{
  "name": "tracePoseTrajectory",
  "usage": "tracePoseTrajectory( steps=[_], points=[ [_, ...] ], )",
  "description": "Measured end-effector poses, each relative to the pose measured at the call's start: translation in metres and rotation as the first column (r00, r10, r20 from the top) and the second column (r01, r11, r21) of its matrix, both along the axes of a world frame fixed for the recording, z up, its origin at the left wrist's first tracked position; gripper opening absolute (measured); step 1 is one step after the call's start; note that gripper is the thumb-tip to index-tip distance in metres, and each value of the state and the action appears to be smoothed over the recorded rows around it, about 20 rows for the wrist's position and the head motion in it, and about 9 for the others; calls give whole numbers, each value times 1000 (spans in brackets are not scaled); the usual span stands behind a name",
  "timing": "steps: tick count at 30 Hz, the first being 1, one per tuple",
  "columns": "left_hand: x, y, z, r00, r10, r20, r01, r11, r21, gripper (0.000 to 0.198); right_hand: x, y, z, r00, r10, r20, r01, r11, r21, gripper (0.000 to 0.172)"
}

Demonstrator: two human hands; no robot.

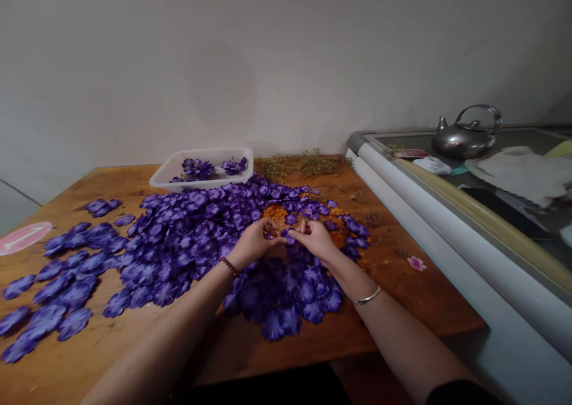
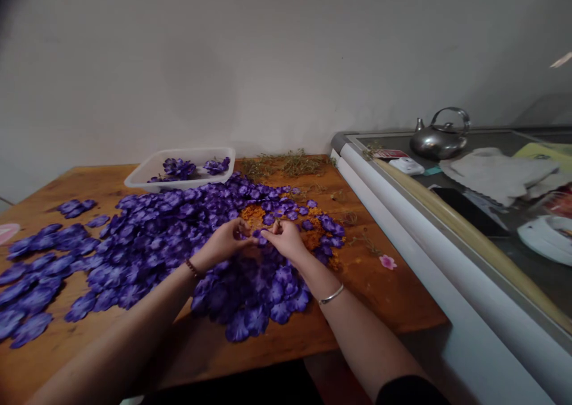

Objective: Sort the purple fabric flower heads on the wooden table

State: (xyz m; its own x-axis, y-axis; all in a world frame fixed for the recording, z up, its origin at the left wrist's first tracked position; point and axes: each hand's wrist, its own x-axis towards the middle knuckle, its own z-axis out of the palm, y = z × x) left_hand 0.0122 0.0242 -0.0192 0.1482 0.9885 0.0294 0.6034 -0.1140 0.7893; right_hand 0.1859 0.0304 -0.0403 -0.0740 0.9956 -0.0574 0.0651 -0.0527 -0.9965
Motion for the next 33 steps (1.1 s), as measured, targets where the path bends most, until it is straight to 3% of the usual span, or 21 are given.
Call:
tracePoseTrajectory(
  steps=[2, 6, 10, 13, 15, 18, 22, 26, 33],
  points=[
    [-6, 13, 4, 983, 67, -171, -58, 997, 58, 15, 3, 4, -4, 995, -87, 46, 87, 996, 10, 41],
    [-8, 30, 3, 898, 110, -425, -75, 992, 99, 17, 8, 9, -7, 981, -187, 51, 186, 982, 29, 41],
    [2, 32, -2, 826, 51, -561, -2, 996, 88, 18, 9, 10, -6, 960, -275, 52, 272, 961, 51, 41],
    [6, 31, -4, 829, 56, -557, 3, 994, 105, 16, 9, 10, -4, 956, -289, 44, 285, 956, 73, 41],
    [6, 31, -5, 890, 78, -448, -20, 991, 132, 15, 10, 10, -3, 957, -289, 34, 285, 954, 89, 42],
    [5, 31, -8, 996, 28, -80, -22, 997, 76, 16, 11, 10, -2, 956, -290, 38, 285, 953, 103, 44],
    [9, 29, -7, 918, -44, 394, 83, 993, -83, 26, 12, 10, -3, 954, -288, 80, 277, 953, 121, 45],
    [17, 22, -2, 840, 20, 543, 83, 983, -164, 41, 11, 8, -1, 963, -268, 20, 264, 958, 115, 50],
    [30, 8, 6, 773, 150, 617, 39, 959, -281, 47, 5, 2, 12, 969, -209, -133, 218, 974, 55, 53]
  ],
)
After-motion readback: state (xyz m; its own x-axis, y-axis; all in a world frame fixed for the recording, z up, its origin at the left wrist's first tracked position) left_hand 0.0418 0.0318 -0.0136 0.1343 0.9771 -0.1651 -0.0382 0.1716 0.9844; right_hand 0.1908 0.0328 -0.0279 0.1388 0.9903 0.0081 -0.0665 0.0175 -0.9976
